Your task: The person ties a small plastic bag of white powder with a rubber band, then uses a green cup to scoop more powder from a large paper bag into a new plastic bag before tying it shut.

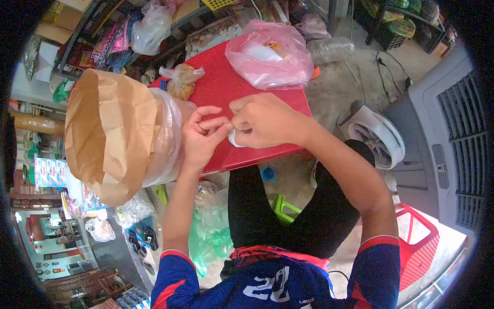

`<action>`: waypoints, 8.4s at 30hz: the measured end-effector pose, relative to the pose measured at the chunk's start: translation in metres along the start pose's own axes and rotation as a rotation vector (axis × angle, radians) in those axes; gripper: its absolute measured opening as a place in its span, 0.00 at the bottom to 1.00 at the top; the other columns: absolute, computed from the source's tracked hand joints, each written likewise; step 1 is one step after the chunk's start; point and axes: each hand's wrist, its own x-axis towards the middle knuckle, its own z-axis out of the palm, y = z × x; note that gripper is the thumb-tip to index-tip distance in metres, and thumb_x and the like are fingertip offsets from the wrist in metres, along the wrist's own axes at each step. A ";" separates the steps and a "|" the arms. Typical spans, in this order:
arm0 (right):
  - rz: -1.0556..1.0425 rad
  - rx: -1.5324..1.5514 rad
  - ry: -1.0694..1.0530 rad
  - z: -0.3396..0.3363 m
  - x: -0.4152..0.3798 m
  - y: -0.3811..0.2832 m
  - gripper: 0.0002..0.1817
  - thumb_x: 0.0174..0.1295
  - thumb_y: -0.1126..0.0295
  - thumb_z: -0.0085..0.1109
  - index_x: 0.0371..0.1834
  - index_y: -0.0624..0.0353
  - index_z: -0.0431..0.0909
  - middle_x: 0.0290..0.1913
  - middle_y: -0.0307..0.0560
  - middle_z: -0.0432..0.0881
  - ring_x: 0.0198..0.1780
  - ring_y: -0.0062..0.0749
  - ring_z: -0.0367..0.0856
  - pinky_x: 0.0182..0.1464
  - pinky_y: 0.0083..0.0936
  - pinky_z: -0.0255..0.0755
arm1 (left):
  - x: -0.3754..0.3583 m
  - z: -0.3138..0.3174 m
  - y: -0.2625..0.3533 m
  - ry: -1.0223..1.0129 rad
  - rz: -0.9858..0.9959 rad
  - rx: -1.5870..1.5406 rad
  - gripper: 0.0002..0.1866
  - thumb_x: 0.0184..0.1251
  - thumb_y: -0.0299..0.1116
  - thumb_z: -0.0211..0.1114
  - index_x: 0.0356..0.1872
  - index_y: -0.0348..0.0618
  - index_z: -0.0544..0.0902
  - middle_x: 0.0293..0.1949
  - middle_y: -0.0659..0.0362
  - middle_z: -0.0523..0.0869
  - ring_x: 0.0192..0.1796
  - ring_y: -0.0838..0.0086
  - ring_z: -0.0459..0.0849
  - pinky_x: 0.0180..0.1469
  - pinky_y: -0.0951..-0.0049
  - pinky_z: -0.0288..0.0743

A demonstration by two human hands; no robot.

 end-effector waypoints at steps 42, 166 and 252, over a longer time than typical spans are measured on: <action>0.223 0.994 -0.073 0.012 -0.001 0.012 0.10 0.67 0.75 0.57 0.39 0.67 0.87 0.47 0.47 0.89 0.50 0.29 0.85 0.58 0.29 0.75 | -0.020 0.004 -0.012 0.263 -0.059 -0.207 0.05 0.76 0.23 0.64 0.46 0.36 0.87 0.30 0.62 0.85 0.25 0.84 0.76 0.27 0.79 0.71; 0.602 1.020 0.009 -0.002 0.011 0.039 0.13 0.64 0.74 0.67 0.50 0.59 0.79 0.41 0.40 0.87 0.36 0.15 0.80 0.35 0.15 0.68 | 0.020 -0.003 0.029 -0.078 0.815 0.936 0.19 0.58 0.19 0.77 0.52 0.38 0.89 0.40 0.54 0.94 0.27 0.73 0.86 0.29 0.73 0.78; 0.219 0.323 0.047 -0.007 -0.001 0.023 0.08 0.61 0.74 0.68 0.41 0.66 0.87 0.35 0.53 0.89 0.36 0.32 0.85 0.43 0.33 0.77 | 0.026 0.018 0.066 -0.513 0.310 1.289 0.04 0.57 0.22 0.67 0.33 0.34 0.85 0.35 0.44 0.84 0.40 0.45 0.86 0.44 0.49 0.81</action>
